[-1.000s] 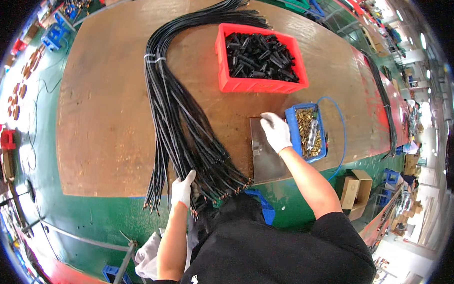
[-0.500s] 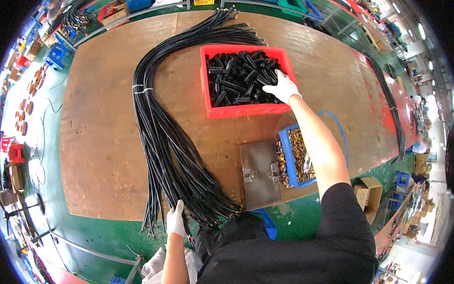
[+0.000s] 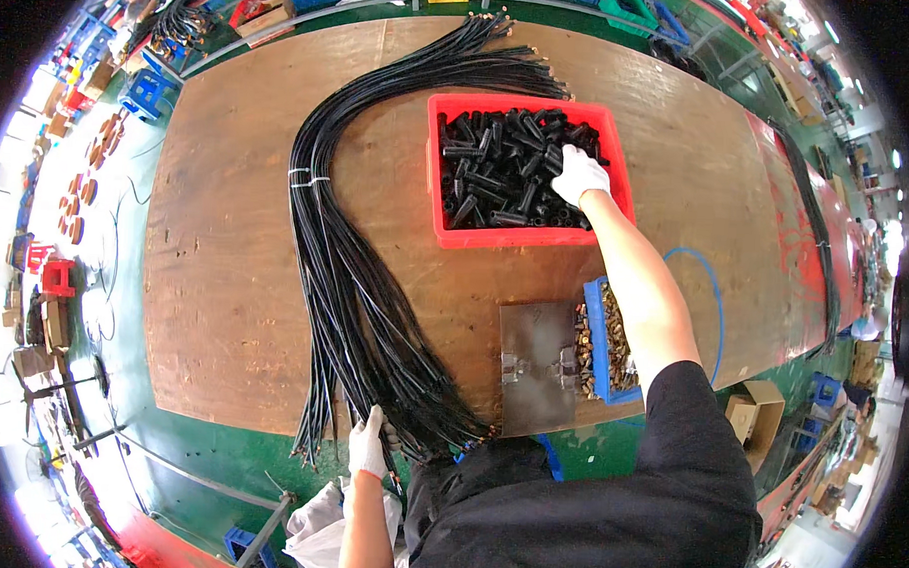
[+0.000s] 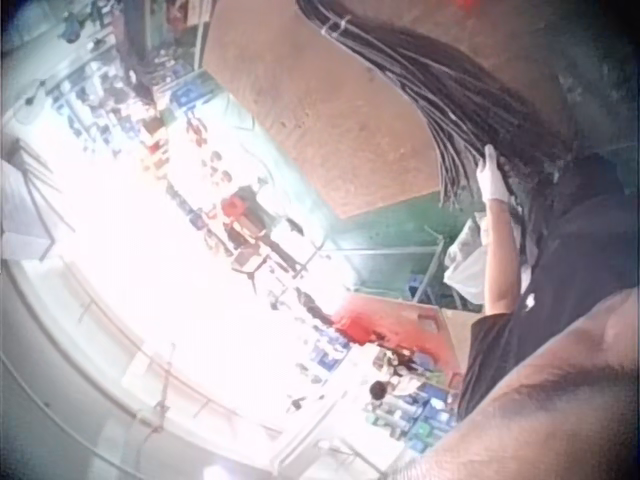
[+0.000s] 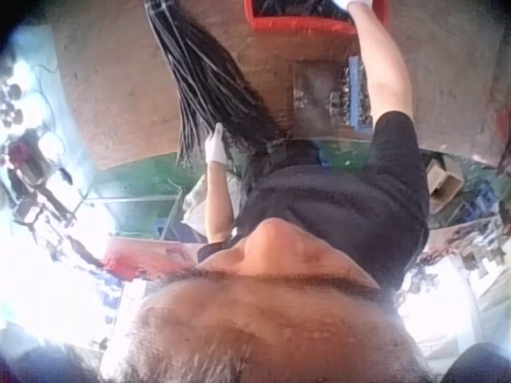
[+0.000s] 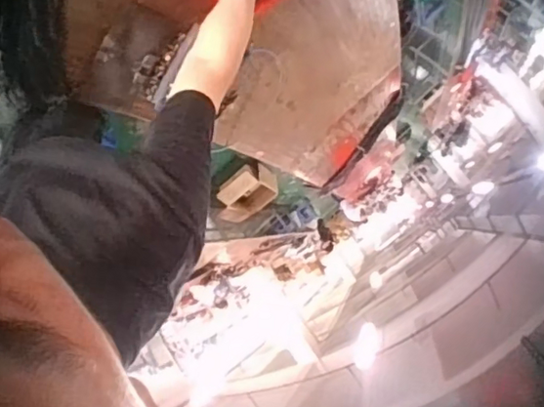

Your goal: Assemble black cables by sliding plastic sleeves onto wires and attaching connector pins.

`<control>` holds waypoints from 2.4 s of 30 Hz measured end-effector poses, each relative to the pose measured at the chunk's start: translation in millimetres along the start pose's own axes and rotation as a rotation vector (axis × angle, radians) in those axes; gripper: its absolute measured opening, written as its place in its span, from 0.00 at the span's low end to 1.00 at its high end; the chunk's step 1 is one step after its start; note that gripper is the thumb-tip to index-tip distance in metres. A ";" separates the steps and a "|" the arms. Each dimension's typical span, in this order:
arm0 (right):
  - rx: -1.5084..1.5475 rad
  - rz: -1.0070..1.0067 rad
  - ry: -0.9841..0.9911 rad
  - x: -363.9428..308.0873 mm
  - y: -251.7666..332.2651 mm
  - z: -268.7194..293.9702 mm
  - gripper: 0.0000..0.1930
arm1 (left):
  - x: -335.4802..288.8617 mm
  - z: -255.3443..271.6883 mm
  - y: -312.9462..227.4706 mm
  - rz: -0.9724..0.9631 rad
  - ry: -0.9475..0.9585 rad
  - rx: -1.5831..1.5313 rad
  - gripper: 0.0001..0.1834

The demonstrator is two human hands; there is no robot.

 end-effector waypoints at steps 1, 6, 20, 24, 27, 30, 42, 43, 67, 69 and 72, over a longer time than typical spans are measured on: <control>0.002 0.047 -0.001 -4.3 3.9 3.2 0.29 | -1.6 -2.1 -1.1 -0.001 -0.004 -0.003 0.20; 0.214 0.075 -0.048 -10.8 3.1 33.3 0.34 | -7.7 -7.7 -6.5 -0.009 -0.026 0.012 0.21; 1.230 0.006 -0.195 -16.8 -27.9 43.5 0.19 | -5.3 -2.4 -5.9 0.016 0.035 -0.043 0.18; 1.389 -0.030 -0.228 -45.7 -6.9 40.0 0.20 | -6.6 6.9 -5.2 0.024 0.059 -0.068 0.17; 1.539 0.064 0.006 -98.0 39.6 37.1 0.22 | -16.9 4.2 -13.5 0.053 0.083 -0.090 0.17; 1.560 0.098 0.231 -194.8 103.0 22.9 0.24 | -24.8 -16.3 -28.6 0.005 0.191 -0.030 0.18; 1.468 -0.090 0.448 -399.8 232.8 -157.5 0.21 | -8.5 -1.8 -11.3 -0.070 0.393 -0.141 0.11; 1.507 -0.204 0.414 -405.0 232.6 -155.6 0.21 | -12.2 2.3 -11.8 -0.063 0.390 -0.172 0.10; 1.401 -0.168 0.616 -460.8 190.1 -159.6 0.25 | 21.0 51.2 -15.2 0.075 0.426 -0.065 0.11; 1.420 -0.133 0.653 -468.7 186.5 -158.0 0.25 | 33.9 54.8 -11.0 0.108 0.490 -0.085 0.11; 1.387 -0.130 0.700 -475.7 178.8 -147.2 0.24 | 29.6 47.7 -14.7 0.131 0.492 -0.042 0.11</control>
Point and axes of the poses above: each hand's wrist, its own x-axis towards the middle knuckle, its own z-axis out of the back of the hand, y = z × x, the point moved 2 cm from there along x, towards the middle knuckle, and after that the axes turned 4 degrees about x, right-handed, at the moved point
